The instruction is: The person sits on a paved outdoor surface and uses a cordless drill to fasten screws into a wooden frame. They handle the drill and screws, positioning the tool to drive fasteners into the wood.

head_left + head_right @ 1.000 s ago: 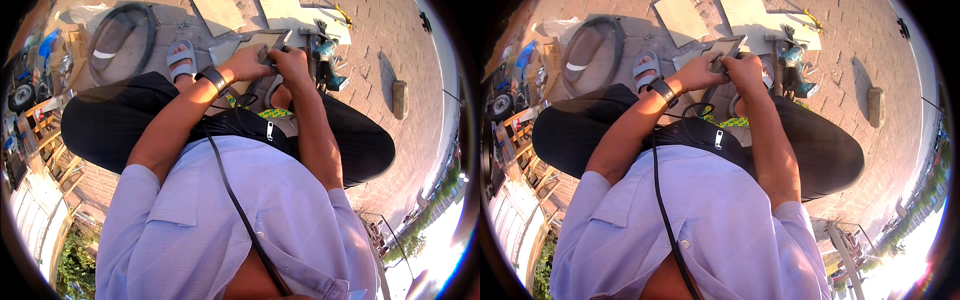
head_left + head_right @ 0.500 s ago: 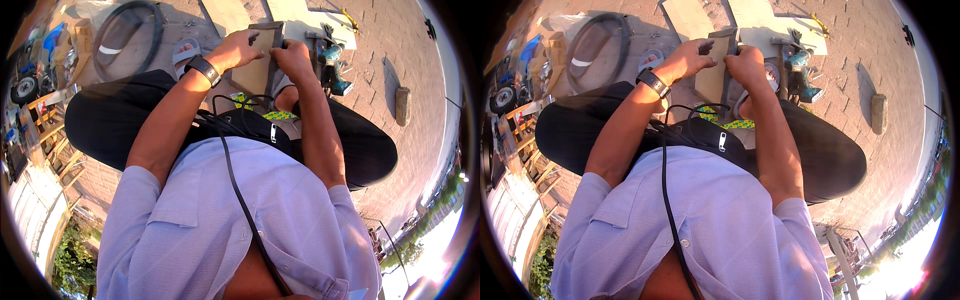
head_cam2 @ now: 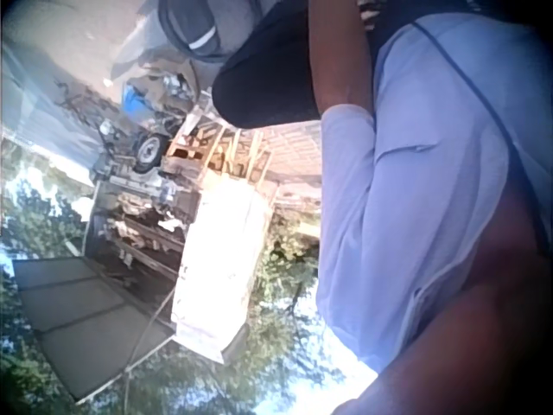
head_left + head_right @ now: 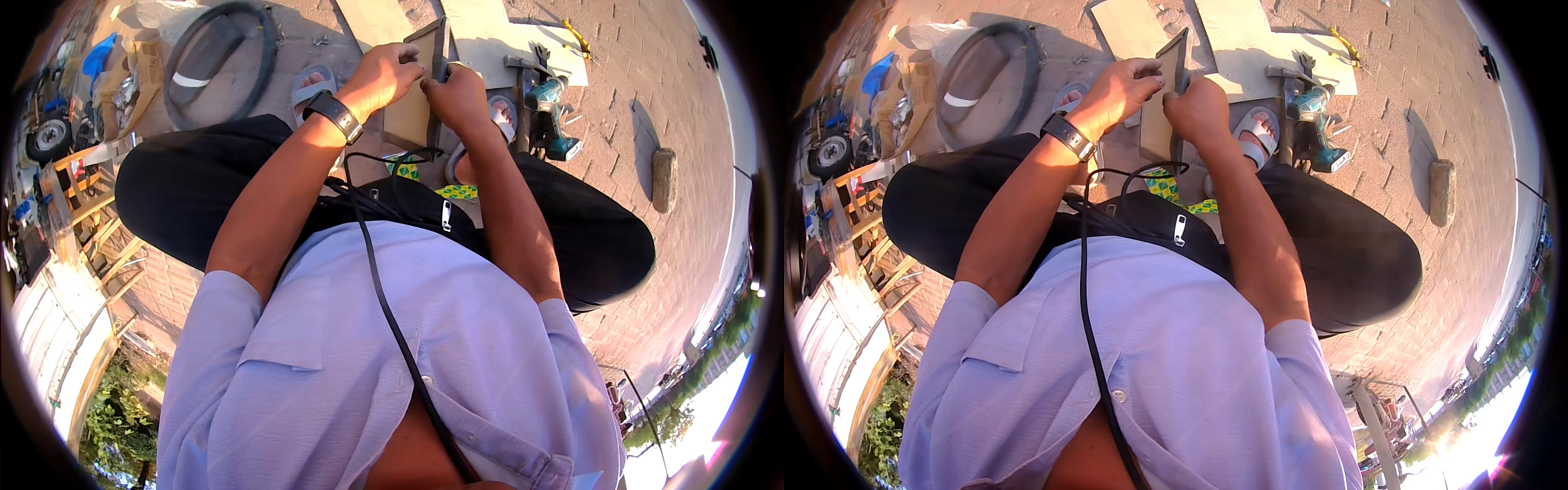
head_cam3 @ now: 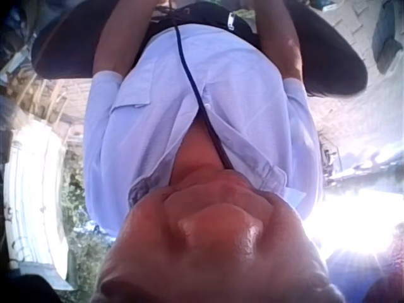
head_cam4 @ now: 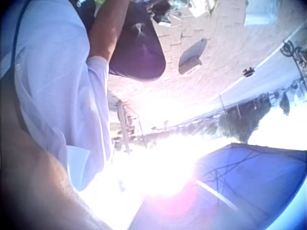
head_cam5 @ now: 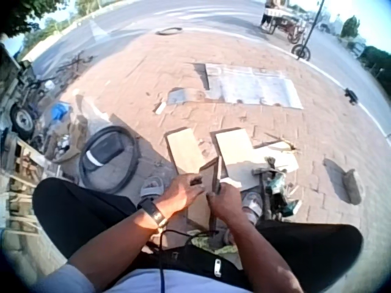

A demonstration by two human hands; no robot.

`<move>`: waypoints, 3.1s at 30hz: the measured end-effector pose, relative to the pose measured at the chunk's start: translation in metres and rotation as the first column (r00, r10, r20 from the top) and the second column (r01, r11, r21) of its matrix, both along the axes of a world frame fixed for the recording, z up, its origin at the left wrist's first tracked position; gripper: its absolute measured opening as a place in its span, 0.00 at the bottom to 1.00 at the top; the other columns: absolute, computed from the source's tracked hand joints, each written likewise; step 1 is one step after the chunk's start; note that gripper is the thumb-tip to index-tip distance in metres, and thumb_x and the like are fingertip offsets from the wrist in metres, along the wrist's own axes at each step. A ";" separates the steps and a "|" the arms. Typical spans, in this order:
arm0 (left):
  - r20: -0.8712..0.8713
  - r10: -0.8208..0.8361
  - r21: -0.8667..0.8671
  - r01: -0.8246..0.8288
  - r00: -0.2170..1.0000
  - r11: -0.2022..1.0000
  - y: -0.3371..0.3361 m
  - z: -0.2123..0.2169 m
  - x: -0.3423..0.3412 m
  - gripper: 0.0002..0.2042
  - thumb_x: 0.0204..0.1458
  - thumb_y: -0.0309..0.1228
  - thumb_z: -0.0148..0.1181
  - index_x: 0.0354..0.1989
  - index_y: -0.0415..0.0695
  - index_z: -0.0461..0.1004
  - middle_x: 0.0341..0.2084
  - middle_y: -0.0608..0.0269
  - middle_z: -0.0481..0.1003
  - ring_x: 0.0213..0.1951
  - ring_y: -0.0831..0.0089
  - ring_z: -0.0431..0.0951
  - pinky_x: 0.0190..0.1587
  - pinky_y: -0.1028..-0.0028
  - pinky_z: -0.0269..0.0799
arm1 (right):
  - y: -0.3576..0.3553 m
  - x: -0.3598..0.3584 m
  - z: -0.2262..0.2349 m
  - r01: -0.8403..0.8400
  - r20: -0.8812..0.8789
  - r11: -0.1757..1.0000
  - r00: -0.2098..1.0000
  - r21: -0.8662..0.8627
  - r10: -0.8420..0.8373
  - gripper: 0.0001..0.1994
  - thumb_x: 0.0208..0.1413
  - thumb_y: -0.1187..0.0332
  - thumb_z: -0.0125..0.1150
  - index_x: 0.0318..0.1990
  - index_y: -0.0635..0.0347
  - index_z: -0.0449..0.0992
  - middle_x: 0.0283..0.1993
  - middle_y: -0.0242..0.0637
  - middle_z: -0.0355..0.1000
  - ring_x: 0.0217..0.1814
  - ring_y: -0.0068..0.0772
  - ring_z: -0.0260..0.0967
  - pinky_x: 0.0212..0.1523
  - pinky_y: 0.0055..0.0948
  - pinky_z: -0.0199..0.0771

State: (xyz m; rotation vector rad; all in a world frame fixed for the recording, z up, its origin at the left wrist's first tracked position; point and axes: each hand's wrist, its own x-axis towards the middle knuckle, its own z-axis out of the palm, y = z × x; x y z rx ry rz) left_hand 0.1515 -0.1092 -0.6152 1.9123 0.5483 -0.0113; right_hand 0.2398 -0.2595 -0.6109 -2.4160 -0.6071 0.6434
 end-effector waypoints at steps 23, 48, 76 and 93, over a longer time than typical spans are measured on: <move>-0.129 -0.200 0.179 0.221 0.971 0.959 0.091 0.214 -0.056 0.22 0.63 0.29 0.58 0.65 0.35 0.70 0.60 0.53 0.75 0.62 0.66 0.74 0.66 0.64 0.66 | -0.010 0.095 -0.152 0.806 -0.949 0.578 0.270 0.132 -0.161 0.16 0.61 0.77 0.61 0.52 0.84 0.70 0.50 0.55 0.75 0.47 0.48 0.79 0.48 0.45 0.86; -0.397 -0.598 0.147 0.692 0.696 0.707 0.026 0.156 -0.063 0.25 0.52 0.32 0.68 0.58 0.36 0.71 0.53 0.48 0.75 0.54 0.50 0.75 0.56 0.59 0.73 | -0.041 0.106 -0.205 0.595 -0.678 0.801 0.616 0.065 -0.402 0.16 0.58 0.70 0.65 0.47 0.78 0.77 0.43 0.50 0.79 0.42 0.41 0.79 0.42 0.37 0.79; -0.355 -0.520 0.447 0.629 0.777 0.636 0.077 0.188 -0.020 0.20 0.55 0.28 0.53 0.55 0.31 0.73 0.53 0.40 0.74 0.56 0.51 0.75 0.60 0.59 0.70 | -0.033 0.135 0.151 -0.031 -0.216 0.908 0.974 -0.418 -0.066 0.17 0.60 0.70 0.64 0.54 0.68 0.77 0.44 0.46 0.82 0.46 0.34 0.80 0.48 0.34 0.77; -0.473 -0.281 0.239 0.428 0.835 0.872 0.157 0.172 0.051 0.26 0.50 0.24 0.57 0.61 0.32 0.68 0.51 0.45 0.74 0.53 0.54 0.76 0.53 0.61 0.73 | 0.014 0.138 0.062 -0.374 -0.476 0.906 0.845 -0.200 0.244 0.14 0.54 0.74 0.66 0.48 0.68 0.77 0.38 0.51 0.79 0.40 0.51 0.79 0.42 0.41 0.77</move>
